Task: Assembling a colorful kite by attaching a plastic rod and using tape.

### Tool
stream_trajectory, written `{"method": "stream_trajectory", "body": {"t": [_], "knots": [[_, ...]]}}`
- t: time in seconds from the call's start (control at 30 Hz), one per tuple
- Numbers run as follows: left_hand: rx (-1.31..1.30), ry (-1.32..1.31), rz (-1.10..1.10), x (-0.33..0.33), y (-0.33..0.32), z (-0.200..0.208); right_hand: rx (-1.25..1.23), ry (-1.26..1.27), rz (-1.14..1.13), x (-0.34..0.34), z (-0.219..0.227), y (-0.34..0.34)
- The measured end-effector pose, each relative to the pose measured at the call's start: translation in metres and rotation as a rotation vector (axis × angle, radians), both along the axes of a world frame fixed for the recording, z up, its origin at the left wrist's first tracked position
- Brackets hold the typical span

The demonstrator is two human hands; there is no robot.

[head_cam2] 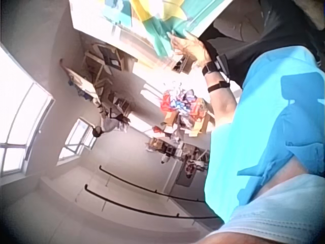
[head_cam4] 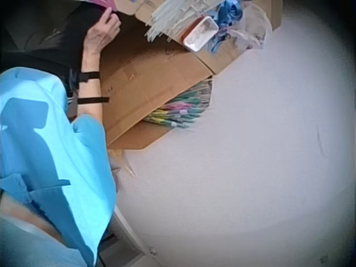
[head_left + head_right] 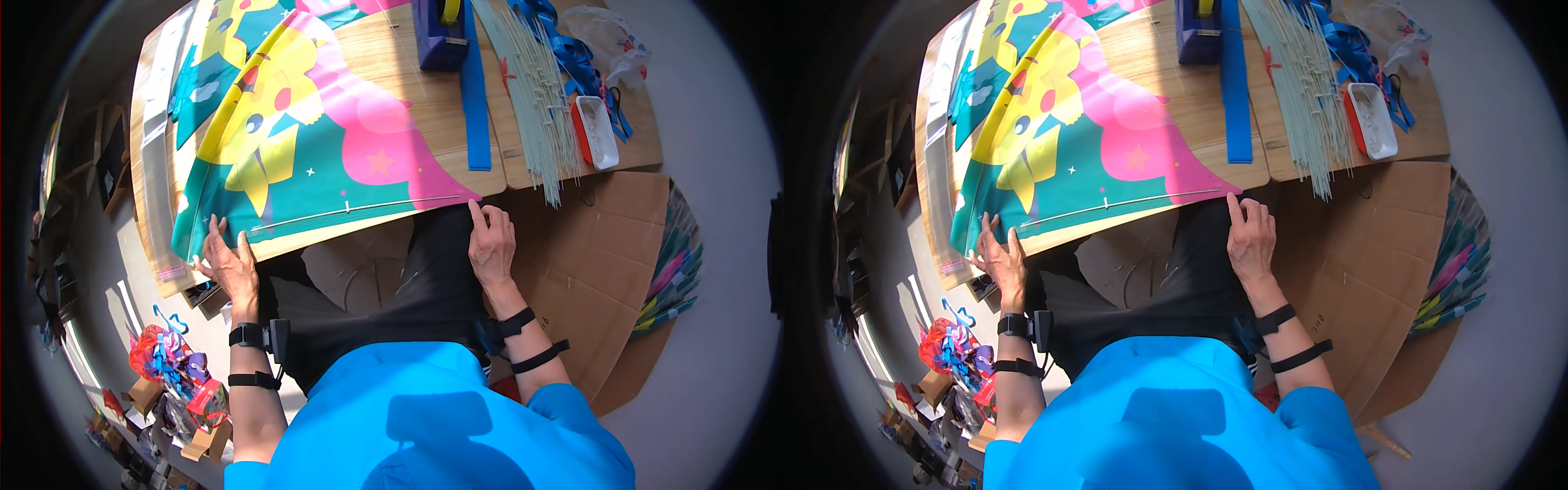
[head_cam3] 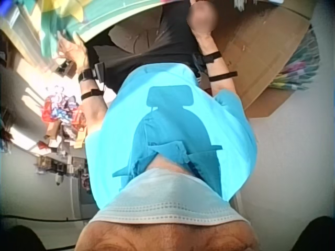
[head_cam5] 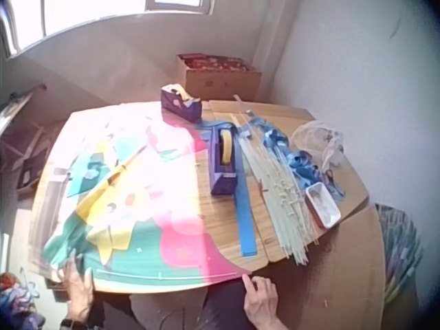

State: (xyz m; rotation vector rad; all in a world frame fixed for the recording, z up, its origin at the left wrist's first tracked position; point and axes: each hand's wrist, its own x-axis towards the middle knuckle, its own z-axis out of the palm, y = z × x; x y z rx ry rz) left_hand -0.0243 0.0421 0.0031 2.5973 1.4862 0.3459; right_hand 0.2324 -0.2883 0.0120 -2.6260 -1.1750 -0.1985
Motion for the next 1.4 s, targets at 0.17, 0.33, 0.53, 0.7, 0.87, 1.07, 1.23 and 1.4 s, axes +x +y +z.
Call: {"method": "stream_trajectory", "body": {"t": [0.17, 0.33, 0.53, 0.7, 0.87, 1.07, 1.23, 1.4], "knots": [[0.011, 0.019, 0.018, -0.002, 0.000, -0.004, -0.189, 0.036, -0.116, 0.005, 0.009, 0.009], [-0.010, -0.058, -0.026, -0.004, 0.005, -0.003, -0.041, -0.058, -0.104, 0.000, 0.020, 0.028], [0.017, -0.289, -0.234, -0.017, 0.021, 0.004, 0.249, 0.100, 0.260, -0.052, 0.035, 0.115], [-0.014, -0.382, -0.457, -0.019, 0.043, 0.002, 0.294, 0.414, 0.500, -0.089, 0.033, 0.203], [-0.130, -0.446, -0.472, -0.029, 0.053, -0.015, 0.184, 0.550, 0.565, -0.102, 0.023, 0.263], [-0.152, -0.509, -0.415, -0.028, 0.053, -0.023, 0.133, 0.565, 0.516, -0.120, 0.022, 0.283], [-0.153, -0.565, -0.354, -0.026, 0.054, -0.026, 0.124, 0.537, 0.513, -0.131, 0.014, 0.292], [-0.159, -0.587, -0.340, -0.026, 0.055, -0.025, 0.052, 0.397, 0.614, -0.136, 0.011, 0.310]]}}
